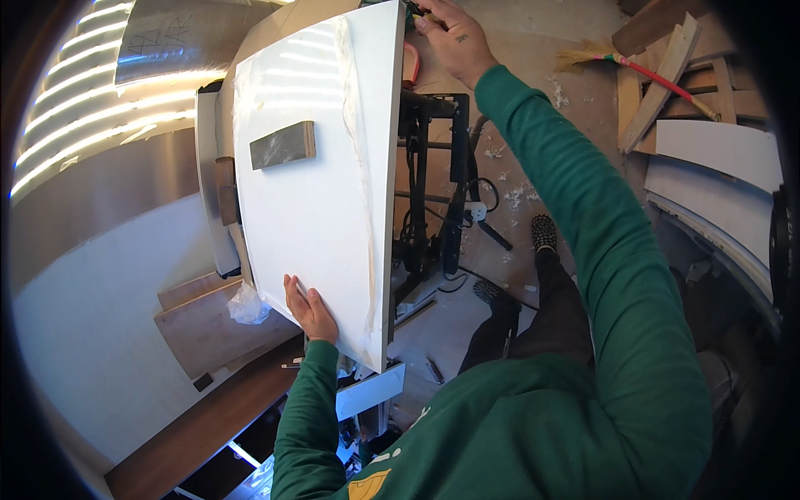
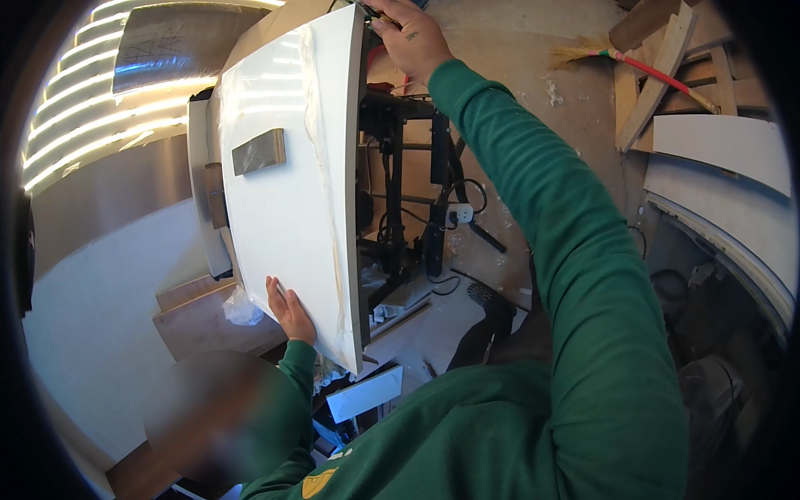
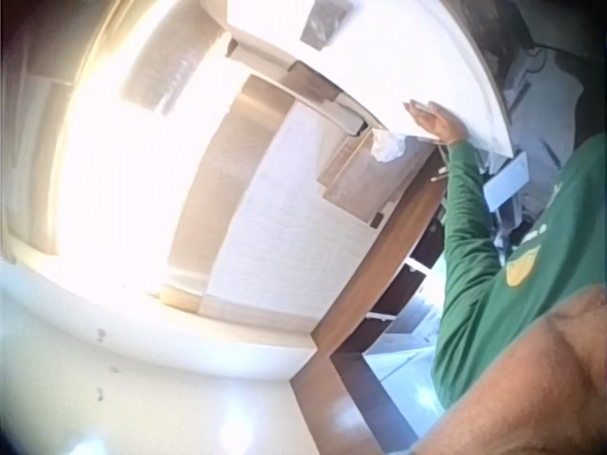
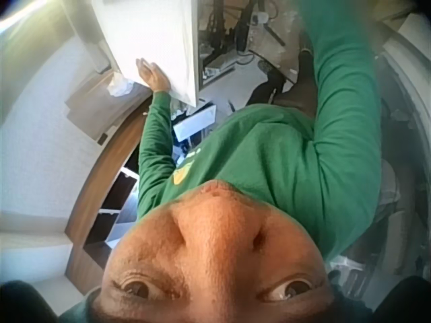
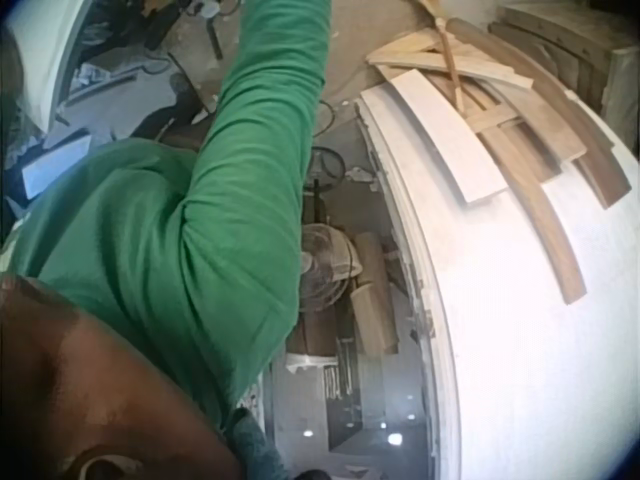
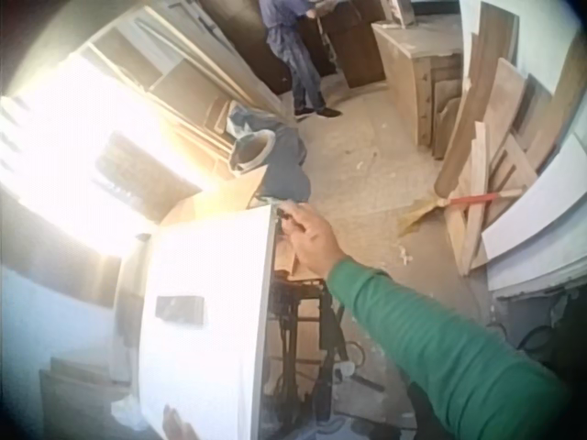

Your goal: The person sands the edge of a white board using a sanding block, then uses a utility knife to trim a plastic film along the edge of the board.

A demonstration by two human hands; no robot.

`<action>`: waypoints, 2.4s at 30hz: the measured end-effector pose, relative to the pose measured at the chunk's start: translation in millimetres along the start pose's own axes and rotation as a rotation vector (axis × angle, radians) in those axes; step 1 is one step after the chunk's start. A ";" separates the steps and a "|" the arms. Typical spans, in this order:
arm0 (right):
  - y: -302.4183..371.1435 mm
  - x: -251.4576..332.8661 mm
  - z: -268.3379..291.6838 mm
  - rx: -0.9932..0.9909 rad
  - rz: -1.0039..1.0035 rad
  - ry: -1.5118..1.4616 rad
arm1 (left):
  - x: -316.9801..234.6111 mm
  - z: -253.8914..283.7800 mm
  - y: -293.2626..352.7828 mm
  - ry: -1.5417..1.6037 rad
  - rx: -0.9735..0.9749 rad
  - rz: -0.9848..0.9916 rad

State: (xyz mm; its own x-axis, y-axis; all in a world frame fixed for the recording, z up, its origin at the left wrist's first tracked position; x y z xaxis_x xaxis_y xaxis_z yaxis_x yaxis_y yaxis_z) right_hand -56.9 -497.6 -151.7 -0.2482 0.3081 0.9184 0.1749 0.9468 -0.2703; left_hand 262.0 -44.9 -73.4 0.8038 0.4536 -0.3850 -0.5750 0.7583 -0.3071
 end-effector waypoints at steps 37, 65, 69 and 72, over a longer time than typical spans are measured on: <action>-0.7 14.8 -3.0 -0.043 0.034 0.172 | -3.4 1.4 -1.0 -0.054 0.007 -0.008; 10.2 3.3 -18.9 -0.127 0.084 0.108 | 2.9 0.4 0.8 0.019 0.019 0.014; 8.8 -0.7 -18.3 -0.134 0.148 0.108 | -0.4 0.2 -0.4 0.038 0.026 0.020; 9.4 -1.7 -18.9 -0.137 0.162 0.088 | 0.9 0.4 -0.2 0.034 0.027 0.021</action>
State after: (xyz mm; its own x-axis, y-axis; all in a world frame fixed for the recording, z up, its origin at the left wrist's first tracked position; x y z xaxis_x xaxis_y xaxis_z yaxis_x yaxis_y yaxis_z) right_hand -36.8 -491.0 -150.3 -0.1237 0.4403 0.8893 0.3352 0.8620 -0.3802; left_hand 262.8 -44.4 -73.3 0.7859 0.4536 -0.4203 -0.5868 0.7614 -0.2755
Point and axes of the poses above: each hand's wrist, its own y-axis away from the middle knuckle, its own z-axis out of the back of the hand, x = y × z, the point moved 4 cm from there along -y, towards the middle knuckle, and after that the axes turned 14 degrees about -x, right-handed, at the moved point
